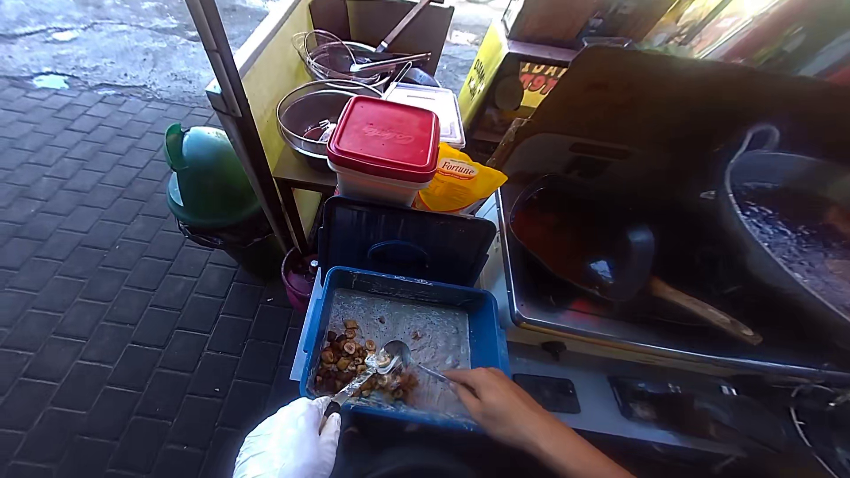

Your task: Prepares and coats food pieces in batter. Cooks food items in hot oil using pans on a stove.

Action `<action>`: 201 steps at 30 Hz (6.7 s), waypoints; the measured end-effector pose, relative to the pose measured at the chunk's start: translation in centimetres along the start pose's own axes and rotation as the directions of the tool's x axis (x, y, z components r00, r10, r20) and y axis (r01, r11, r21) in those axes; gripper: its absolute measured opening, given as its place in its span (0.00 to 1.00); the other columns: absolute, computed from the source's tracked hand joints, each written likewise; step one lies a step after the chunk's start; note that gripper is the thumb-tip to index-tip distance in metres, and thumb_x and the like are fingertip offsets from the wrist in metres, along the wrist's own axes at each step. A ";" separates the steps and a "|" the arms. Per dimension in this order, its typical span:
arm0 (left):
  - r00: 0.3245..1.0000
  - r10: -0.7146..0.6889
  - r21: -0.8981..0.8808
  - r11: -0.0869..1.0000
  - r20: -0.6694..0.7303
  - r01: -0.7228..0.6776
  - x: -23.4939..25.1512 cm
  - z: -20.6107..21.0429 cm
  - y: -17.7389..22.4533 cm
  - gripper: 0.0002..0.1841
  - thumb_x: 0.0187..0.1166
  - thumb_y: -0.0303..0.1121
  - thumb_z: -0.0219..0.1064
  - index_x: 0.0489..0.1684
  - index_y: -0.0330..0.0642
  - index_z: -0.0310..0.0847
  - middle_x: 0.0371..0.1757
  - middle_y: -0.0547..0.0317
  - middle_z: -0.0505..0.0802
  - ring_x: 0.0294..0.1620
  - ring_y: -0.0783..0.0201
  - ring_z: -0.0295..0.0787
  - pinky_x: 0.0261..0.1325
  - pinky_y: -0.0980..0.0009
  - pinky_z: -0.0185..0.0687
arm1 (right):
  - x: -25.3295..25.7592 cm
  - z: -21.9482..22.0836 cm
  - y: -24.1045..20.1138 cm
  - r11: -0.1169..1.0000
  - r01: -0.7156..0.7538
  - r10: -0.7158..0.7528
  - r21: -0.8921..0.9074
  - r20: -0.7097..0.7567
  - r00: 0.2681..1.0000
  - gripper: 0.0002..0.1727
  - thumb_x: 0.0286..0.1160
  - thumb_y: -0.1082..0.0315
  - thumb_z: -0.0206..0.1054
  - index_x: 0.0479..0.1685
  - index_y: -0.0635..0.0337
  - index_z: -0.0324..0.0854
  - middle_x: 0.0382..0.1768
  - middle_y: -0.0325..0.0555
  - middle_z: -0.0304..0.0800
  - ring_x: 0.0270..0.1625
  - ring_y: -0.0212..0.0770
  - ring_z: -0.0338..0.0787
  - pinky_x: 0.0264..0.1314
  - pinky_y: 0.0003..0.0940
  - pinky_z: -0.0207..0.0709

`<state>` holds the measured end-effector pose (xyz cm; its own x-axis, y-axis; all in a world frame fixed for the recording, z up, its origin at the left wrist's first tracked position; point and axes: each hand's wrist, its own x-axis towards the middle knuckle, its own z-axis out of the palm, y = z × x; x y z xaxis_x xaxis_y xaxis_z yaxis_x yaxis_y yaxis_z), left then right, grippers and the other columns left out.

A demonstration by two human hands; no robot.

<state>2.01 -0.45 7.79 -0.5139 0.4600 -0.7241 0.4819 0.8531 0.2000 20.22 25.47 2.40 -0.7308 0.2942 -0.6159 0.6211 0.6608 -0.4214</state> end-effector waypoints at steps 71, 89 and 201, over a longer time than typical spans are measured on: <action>0.998 0.019 0.204 0.979 -0.053 -0.008 8.3 1.2 2.5 0.22 0.81 0.54 0.52 0.50 0.54 0.90 0.54 0.57 0.95 0.59 0.54 0.92 0.56 0.45 0.86 | 0.9 0.9 -6.4 0.825 -0.427 0.436 -0.371 -0.064 0.898 0.16 0.77 0.75 0.56 0.58 0.64 0.84 0.57 0.60 0.91 0.59 0.61 0.92 0.53 0.59 0.86; 0.998 0.069 0.218 0.974 -0.014 -0.064 6.4 0.0 1.9 0.22 0.84 0.51 0.52 0.54 0.48 0.88 0.57 0.53 0.94 0.62 0.52 0.91 0.58 0.47 0.85 | 3.3 3.1 -8.8 0.834 -0.039 0.119 -0.550 0.109 0.987 0.15 0.82 0.65 0.56 0.59 0.62 0.81 0.49 0.60 0.91 0.53 0.63 0.93 0.51 0.61 0.84; 0.522 0.638 0.358 0.761 -0.567 -0.541 23.3 -10.8 38.3 0.21 0.93 0.46 0.49 0.72 0.53 0.83 0.64 0.55 0.92 0.66 0.55 0.89 0.72 0.46 0.80 | 3.6 -28.9 26.7 0.955 -0.195 -0.013 -0.225 -0.686 0.727 0.25 0.86 0.73 0.55 0.76 0.42 0.83 0.54 0.51 0.92 0.59 0.53 0.92 0.57 0.53 0.86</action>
<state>0.77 45.61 5.70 -0.3631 0.9234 0.1241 0.8988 0.3121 0.3079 26.04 64.16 8.20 -0.7339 0.6791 0.0141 0.6718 0.7288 -0.1322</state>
